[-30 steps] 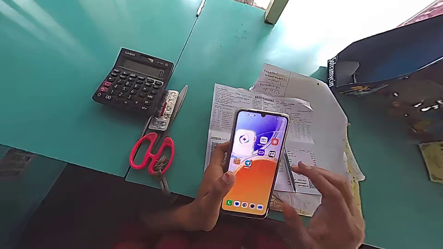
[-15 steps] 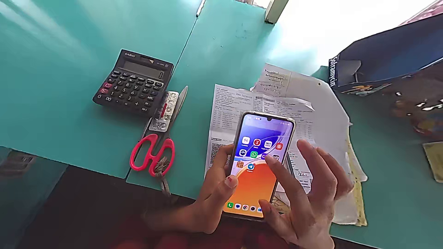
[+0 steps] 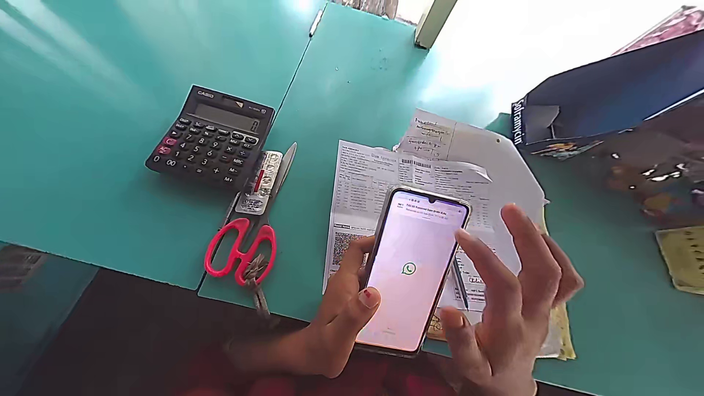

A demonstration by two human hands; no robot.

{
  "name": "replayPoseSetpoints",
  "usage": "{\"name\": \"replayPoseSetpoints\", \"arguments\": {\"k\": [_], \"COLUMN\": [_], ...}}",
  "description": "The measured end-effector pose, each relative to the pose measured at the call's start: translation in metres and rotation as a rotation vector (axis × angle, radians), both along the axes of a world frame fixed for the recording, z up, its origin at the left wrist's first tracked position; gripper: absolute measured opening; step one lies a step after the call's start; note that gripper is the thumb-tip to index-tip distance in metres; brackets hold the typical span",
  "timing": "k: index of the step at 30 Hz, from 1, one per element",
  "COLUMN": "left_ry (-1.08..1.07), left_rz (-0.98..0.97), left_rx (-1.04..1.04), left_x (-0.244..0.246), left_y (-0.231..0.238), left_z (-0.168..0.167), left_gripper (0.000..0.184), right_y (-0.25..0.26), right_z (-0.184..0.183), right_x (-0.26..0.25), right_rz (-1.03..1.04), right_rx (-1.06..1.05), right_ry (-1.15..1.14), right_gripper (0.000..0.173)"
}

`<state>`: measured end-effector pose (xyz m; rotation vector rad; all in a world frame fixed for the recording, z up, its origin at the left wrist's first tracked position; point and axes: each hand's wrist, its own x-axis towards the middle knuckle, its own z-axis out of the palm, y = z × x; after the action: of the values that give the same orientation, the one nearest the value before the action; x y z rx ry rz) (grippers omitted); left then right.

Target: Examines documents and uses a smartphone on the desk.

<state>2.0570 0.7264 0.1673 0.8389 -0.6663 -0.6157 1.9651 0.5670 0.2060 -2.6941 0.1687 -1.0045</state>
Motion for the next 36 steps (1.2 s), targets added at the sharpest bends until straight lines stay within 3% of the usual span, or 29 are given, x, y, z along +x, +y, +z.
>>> {"name": "replayPoseSetpoints", "arguments": {"k": [6,9,13,20,24,27,30,36], "left_ry": [-0.047,-0.026,-0.054,-0.017,0.009,0.023,0.025,-0.007], "left_rz": [0.009,-0.002,0.018,-0.025,-0.019,-0.003,-0.014,-0.039], "left_rx": [-0.004,-0.002,-0.009,-0.033,-0.046,-0.037,-0.044,-0.034], "left_x": [0.000,0.001,0.001,0.001,0.002,0.001,0.001,0.002], "left_y": [-0.001,0.000,0.001,0.001,0.002,0.002,0.002,0.002], "left_z": [0.000,0.001,0.000,-0.001,-0.002,-0.002,-0.002,-0.002], "left_gripper": [0.070,0.071,0.074,0.070,0.069,0.069,0.067,0.071], "right_y": [0.007,0.002,-0.019,-0.007,0.002,0.007,0.007,0.006], "right_z": [0.007,0.010,0.021,0.007,-0.010,-0.018,-0.020,-0.011], "right_x": [0.014,0.004,-0.020,-0.014,-0.012,-0.013,-0.014,-0.008], "right_rz": [-0.061,-0.210,-0.399,-0.058,0.148,0.202,0.178,0.009], "right_rx": [-0.044,-0.073,-0.115,0.080,0.404,0.481,0.413,0.047], "right_ry": [0.109,-0.005,-0.145,-0.128,-0.071,-0.063,-0.065,-0.045], "right_gripper": [0.057,0.050,0.055,0.046,0.058,0.062,0.060,0.051]}}
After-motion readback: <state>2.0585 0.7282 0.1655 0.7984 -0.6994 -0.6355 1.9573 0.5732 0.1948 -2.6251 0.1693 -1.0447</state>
